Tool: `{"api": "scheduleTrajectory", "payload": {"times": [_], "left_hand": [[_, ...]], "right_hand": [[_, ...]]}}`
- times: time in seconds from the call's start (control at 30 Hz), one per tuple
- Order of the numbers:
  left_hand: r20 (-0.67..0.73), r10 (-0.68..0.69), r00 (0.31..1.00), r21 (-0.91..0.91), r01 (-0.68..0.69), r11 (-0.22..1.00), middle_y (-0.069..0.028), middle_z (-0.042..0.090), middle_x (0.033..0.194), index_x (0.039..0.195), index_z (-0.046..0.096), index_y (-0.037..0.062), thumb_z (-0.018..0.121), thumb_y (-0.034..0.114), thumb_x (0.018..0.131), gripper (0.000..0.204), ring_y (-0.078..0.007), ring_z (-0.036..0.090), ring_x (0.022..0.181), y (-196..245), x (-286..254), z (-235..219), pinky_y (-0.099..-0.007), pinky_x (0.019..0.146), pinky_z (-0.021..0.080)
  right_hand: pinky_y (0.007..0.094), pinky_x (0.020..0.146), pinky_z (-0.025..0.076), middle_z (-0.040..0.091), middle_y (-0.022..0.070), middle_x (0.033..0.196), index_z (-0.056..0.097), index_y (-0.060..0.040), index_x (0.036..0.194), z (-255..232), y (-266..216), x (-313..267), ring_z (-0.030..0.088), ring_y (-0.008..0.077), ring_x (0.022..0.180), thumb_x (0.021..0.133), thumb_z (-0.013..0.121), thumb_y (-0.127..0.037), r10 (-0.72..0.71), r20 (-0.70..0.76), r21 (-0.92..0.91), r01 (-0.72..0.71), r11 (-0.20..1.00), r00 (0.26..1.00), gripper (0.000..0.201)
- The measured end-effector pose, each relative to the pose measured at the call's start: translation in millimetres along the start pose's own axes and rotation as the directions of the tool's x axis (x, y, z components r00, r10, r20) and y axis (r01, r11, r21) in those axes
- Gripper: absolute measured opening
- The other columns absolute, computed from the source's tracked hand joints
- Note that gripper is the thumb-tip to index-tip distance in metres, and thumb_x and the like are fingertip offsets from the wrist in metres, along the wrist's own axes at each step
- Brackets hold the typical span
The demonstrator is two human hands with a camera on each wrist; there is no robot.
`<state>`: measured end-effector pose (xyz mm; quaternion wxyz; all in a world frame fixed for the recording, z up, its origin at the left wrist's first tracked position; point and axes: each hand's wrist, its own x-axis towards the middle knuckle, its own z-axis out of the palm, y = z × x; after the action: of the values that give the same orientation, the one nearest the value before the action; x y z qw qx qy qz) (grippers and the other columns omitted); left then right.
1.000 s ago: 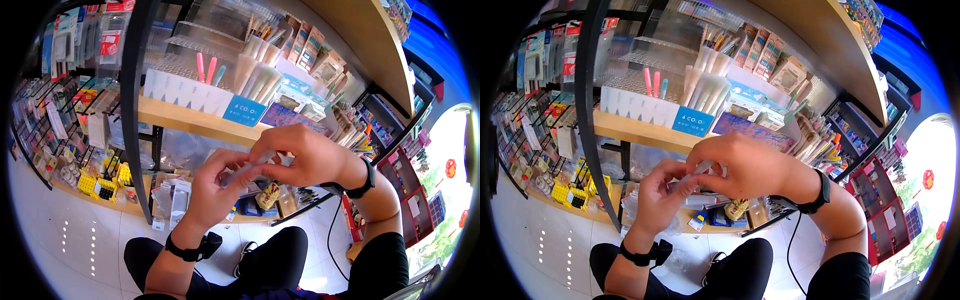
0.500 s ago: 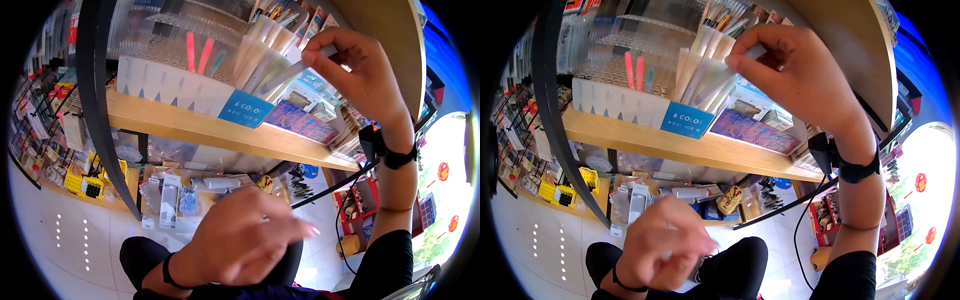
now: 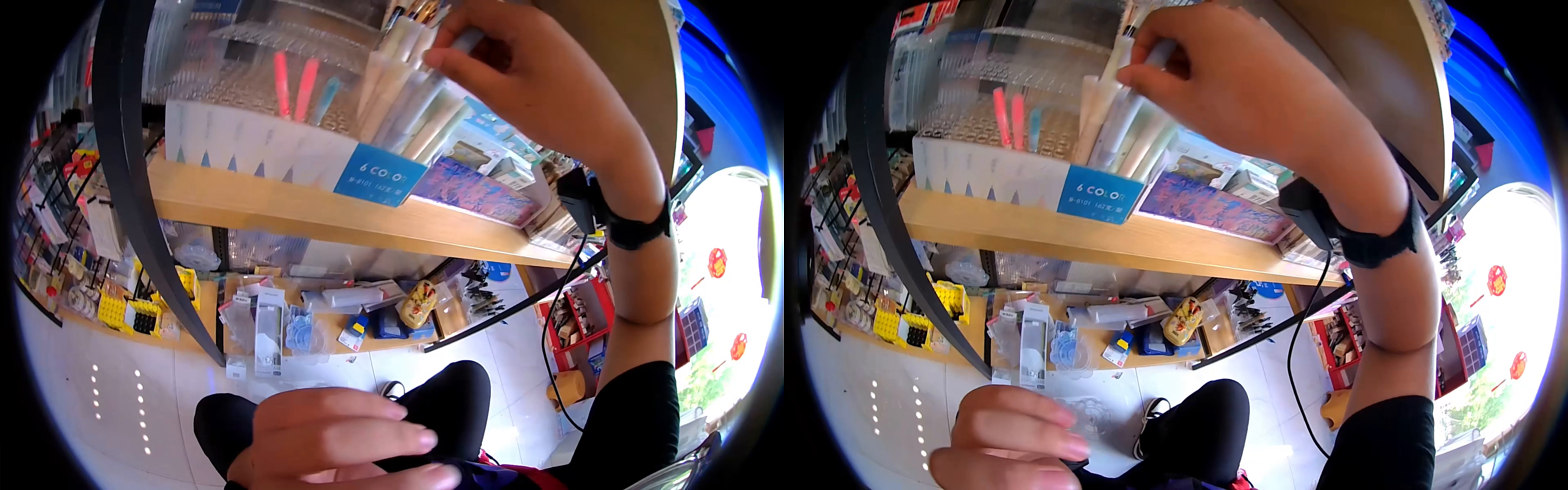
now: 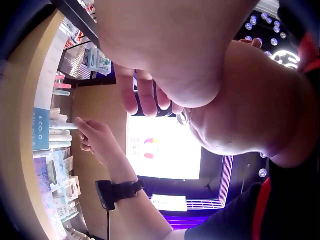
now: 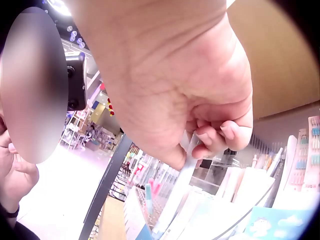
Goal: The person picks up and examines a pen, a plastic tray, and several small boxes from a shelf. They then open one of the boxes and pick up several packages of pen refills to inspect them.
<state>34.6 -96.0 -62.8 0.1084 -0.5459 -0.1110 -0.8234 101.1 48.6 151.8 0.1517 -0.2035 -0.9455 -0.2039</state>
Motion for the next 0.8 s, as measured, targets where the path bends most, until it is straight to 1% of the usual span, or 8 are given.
{"api": "scheduleTrajectory", "payload": {"times": [0.13, 0.17, 0.27, 0.3, 0.4, 0.6, 0.7, 0.8], "left_hand": [[-0.263, -0.125, 0.957, -0.103, 0.100, 0.990, -0.0135, 0.056, 0.097, 0.108, 0.059, 0.0152, 0.067, 0.034, 0.095, 0.024, -0.0295, 0.060, 0.070, 16.5, -8.1, 9.0, -0.0411, 0.055, 0.049], [-0.219, -0.123, 0.968, -0.098, 0.104, 0.990, -0.0155, 0.055, 0.098, 0.115, 0.053, 0.0165, 0.055, 0.039, 0.104, 0.025, -0.0310, 0.058, 0.068, 19.1, -8.9, 4.4, -0.0439, 0.054, 0.047], [-0.204, -0.055, 0.977, -0.168, 0.021, 0.986, -0.0146, 0.055, 0.099, 0.117, 0.054, 0.0173, 0.053, 0.041, 0.106, 0.026, -0.0289, 0.056, 0.067, 16.4, -9.2, 2.5, -0.0424, 0.054, 0.046], [-0.200, -0.046, 0.979, -0.169, 0.011, 0.986, -0.0146, 0.055, 0.099, 0.117, 0.054, 0.0173, 0.053, 0.041, 0.106, 0.026, -0.0289, 0.056, 0.067, 15.0, -10.0, -0.3, -0.0424, 0.054, 0.046], [-0.134, 0.014, 0.991, -0.207, -0.042, 0.977, -0.0136, 0.055, 0.100, 0.120, 0.054, 0.0197, 0.053, 0.041, 0.107, 0.025, -0.0270, 0.054, 0.066, 18.1, -10.0, -4.3, -0.0409, 0.053, 0.044], [-0.162, -0.073, 0.984, -0.406, 0.001, 0.914, -0.0090, 0.056, 0.095, 0.121, 0.058, 0.0232, 0.061, 0.037, 0.104, 0.022, -0.0222, 0.052, 0.061, 34.9, -2.4, -1.4, -0.0379, 0.052, 0.041], [0.093, -0.056, 0.994, -0.682, 0.105, 0.724, -0.0084, 0.060, 0.089, 0.105, 0.065, 0.0202, 0.069, 0.024, 0.100, 0.008, -0.0203, 0.058, 0.061, 24.9, 3.4, -13.6, -0.0344, 0.050, 0.040], [0.114, -0.054, 0.992, -0.744, 0.121, 0.657, -0.0074, 0.062, 0.088, 0.097, 0.066, 0.0181, 0.071, 0.023, 0.099, 0.007, -0.0190, 0.059, 0.060, 24.8, 5.9, -10.4, -0.0330, 0.050, 0.041]], "right_hand": [[0.0341, 0.071, 0.056, 0.075, 0.0128, 0.086, 0.074, -0.0023, 0.103, 9.8, 34.9, 4.4, 0.073, 0.0256, 0.076, 0.097, 0.071, -0.023, -0.118, -0.106, -0.138, 0.103, 0.985, 0.987, 0.022], [0.0412, 0.076, 0.058, 0.075, 0.0166, 0.090, 0.074, -0.0044, 0.102, 6.9, 38.4, 8.1, 0.073, 0.0359, 0.083, 0.097, 0.068, -0.026, -0.086, -0.039, -0.134, 0.080, 0.988, 0.995, 0.023], [0.0409, 0.077, 0.058, 0.075, 0.0152, 0.088, 0.073, -0.0044, 0.100, 10.4, 34.8, 4.3, 0.073, 0.0343, 0.082, 0.097, 0.069, -0.025, -0.102, -0.049, 0.003, 0.102, 0.995, 0.994, 0.022], [0.0325, 0.067, 0.052, 0.067, 0.0082, 0.078, 0.071, -0.0049, 0.103, 17.7, 37.6, 7.2, 0.064, 0.0179, 0.070, 0.098, 0.072, -0.025, -0.185, -0.115, 0.022, 0.189, 0.982, 0.976, 0.020], [0.0418, 0.077, 0.058, 0.075, 0.0165, 0.088, 0.073, -0.0036, 0.100, 11.2, 35.4, 5.2, 0.073, 0.0347, 0.081, 0.097, 0.068, -0.025, -0.046, -0.023, 0.090, 0.048, 0.995, 0.999, 0.022], [0.0371, 0.067, 0.054, 0.072, 0.0119, 0.077, 0.076, -0.0029, 0.097, -6.1, 55.9, 10.8, 0.069, 0.0239, 0.069, 0.096, 0.068, -0.027, 0.028, -0.169, 0.180, 0.002, 0.984, 0.985, 0.025], [0.0361, 0.065, 0.053, 0.070, 0.0122, 0.074, 0.075, -0.0014, 0.102, -21.9, 58.8, 12.2, 0.069, 0.0210, 0.069, 0.098, 0.068, -0.029, 0.184, -0.239, 0.302, -0.107, 0.947, 0.954, 0.029], [0.0381, 0.066, 0.053, 0.071, 0.0130, 0.075, 0.074, -0.0016, 0.104, -28.1, 67.1, 13.0, 0.069, 0.0224, 0.069, 0.100, 0.066, -0.030, 0.185, -0.226, 0.249, -0.127, 0.960, 0.956, 0.030]]}}
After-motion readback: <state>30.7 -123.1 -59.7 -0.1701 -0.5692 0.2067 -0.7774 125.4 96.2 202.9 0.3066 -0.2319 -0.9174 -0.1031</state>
